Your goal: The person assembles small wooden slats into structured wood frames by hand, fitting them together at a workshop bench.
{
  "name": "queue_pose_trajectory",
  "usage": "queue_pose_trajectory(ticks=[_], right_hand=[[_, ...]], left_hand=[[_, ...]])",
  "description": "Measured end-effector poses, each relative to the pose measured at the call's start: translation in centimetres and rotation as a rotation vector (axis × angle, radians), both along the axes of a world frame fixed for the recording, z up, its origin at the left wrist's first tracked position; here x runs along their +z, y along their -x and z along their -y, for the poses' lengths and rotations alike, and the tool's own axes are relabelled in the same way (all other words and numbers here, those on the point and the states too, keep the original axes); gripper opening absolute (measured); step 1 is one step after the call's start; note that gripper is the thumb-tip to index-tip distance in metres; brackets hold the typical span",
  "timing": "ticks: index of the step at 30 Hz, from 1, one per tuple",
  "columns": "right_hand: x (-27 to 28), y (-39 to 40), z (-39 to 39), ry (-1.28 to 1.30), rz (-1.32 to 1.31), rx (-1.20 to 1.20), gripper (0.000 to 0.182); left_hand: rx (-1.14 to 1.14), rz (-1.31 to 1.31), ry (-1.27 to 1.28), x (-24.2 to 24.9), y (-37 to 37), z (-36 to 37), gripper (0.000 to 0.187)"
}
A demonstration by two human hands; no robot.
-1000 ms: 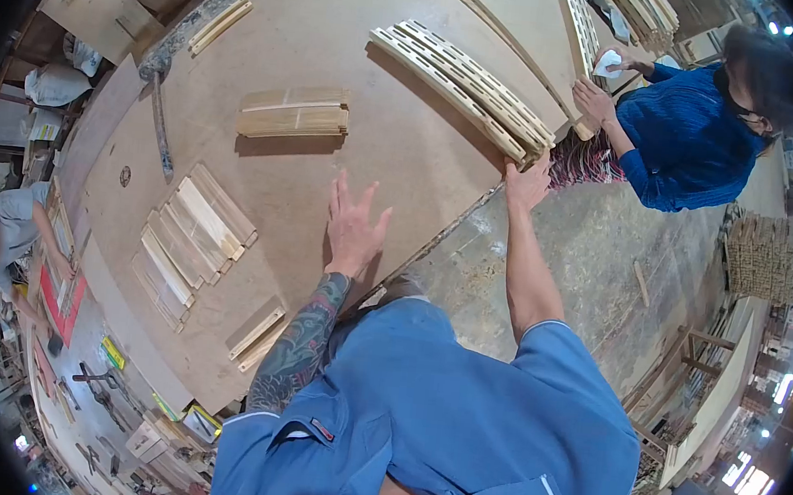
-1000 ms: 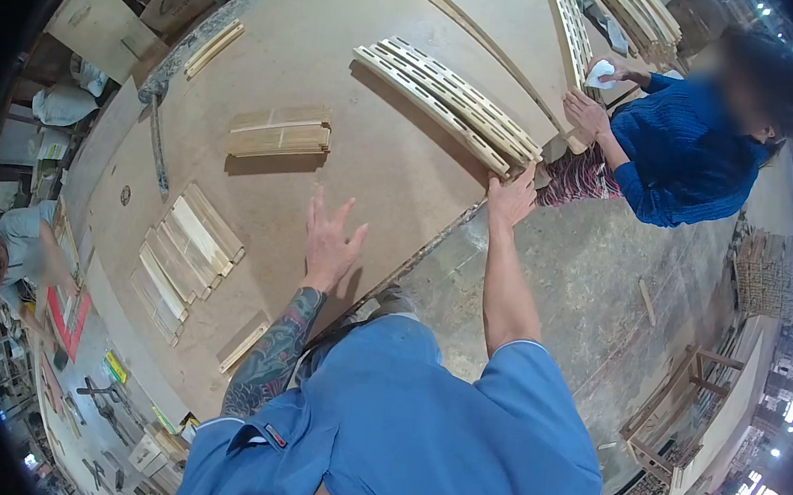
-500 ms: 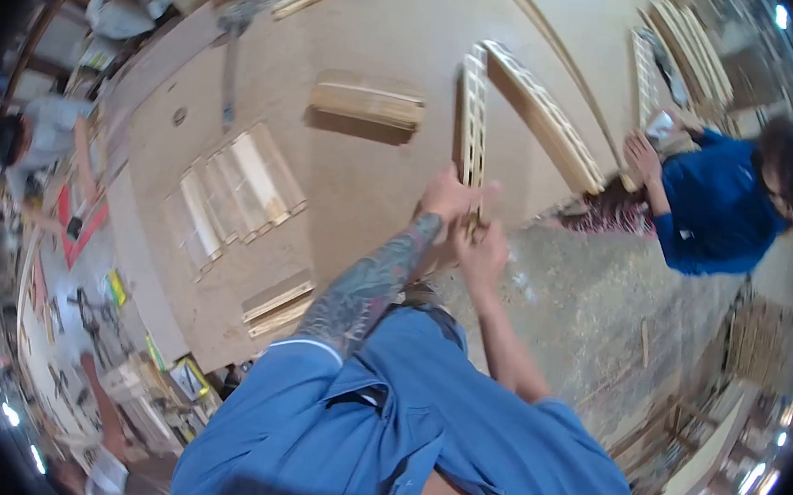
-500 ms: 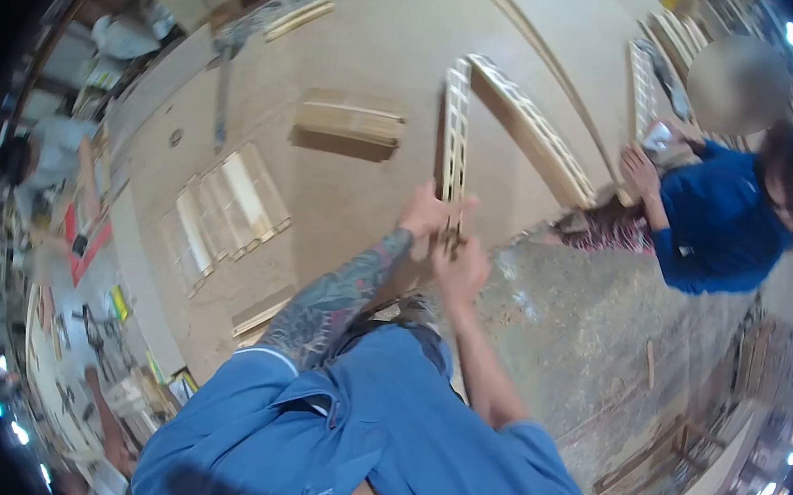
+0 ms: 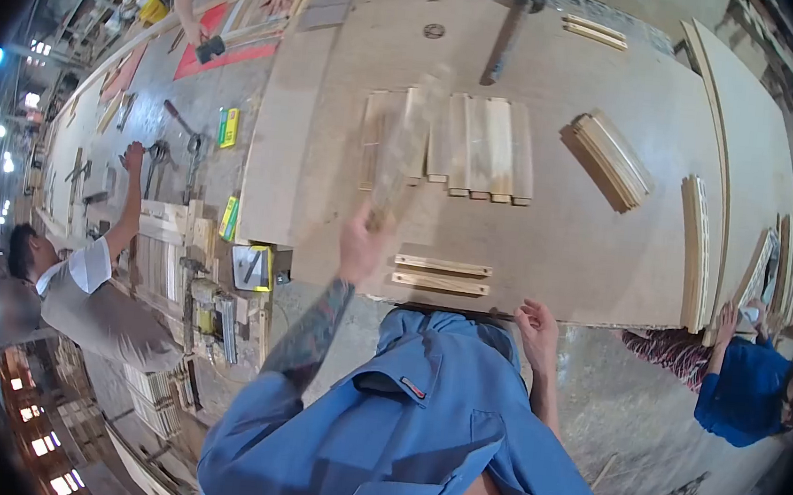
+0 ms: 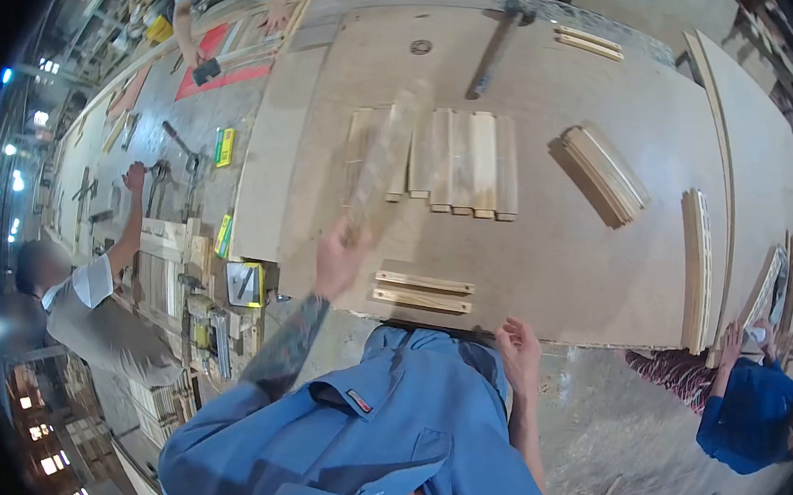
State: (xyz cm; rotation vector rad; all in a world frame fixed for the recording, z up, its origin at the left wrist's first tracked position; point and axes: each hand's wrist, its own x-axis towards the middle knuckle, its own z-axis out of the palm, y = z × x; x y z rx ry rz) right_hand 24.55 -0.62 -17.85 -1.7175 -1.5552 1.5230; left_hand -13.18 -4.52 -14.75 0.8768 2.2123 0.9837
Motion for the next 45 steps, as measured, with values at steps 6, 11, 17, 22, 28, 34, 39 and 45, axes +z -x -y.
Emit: queue_pose_trajectory(ticks=[6, 11, 17, 22, 28, 34, 39, 45], right_hand=[[3.1, 8.8, 2.1, -0.077, 0.012, 0.222, 0.037], [5.8, 10.8, 2.6, -0.142, 0.127, 0.340, 0.035], [9.2, 12.7, 0.6, -0.623, 0.309, 0.289, 0.068], [7.3, 13.9, -1.3, -0.686, 0.448, 0.706, 0.081], [1.4, 11.0, -3.2, -0.540, 0.424, 0.865, 0.053], [0.0, 10.7, -4.7, -0.618, 0.334, 0.849, 0.038], [1.3, 10.6, -8.1, -0.425, 0.144, 0.726, 0.031], [-0.6, 13.9, -16.4, -0.398, 0.079, 0.628, 0.029]], left_hand=[[0.211, -0.424, -0.088, -8.3, 18.0, -7.6, 0.044], [0.219, -0.411, 0.074, -7.8, 25.7, -8.7, 0.055], [-0.206, -0.622, -0.264, 0.9, 14.1, 2.5, 0.021], [-0.742, -0.318, -0.183, -2.3, 1.8, 6.0, 0.027], [-0.763, -0.270, -0.111, -4.5, -1.0, 4.8, 0.030], [-0.787, -0.348, -0.053, -4.8, -1.3, 4.1, 0.033], [-0.410, -0.329, -0.004, -4.0, 0.6, -0.6, 0.050], [-0.175, -0.683, 0.111, -5.8, 5.5, -10.8, 0.070]])
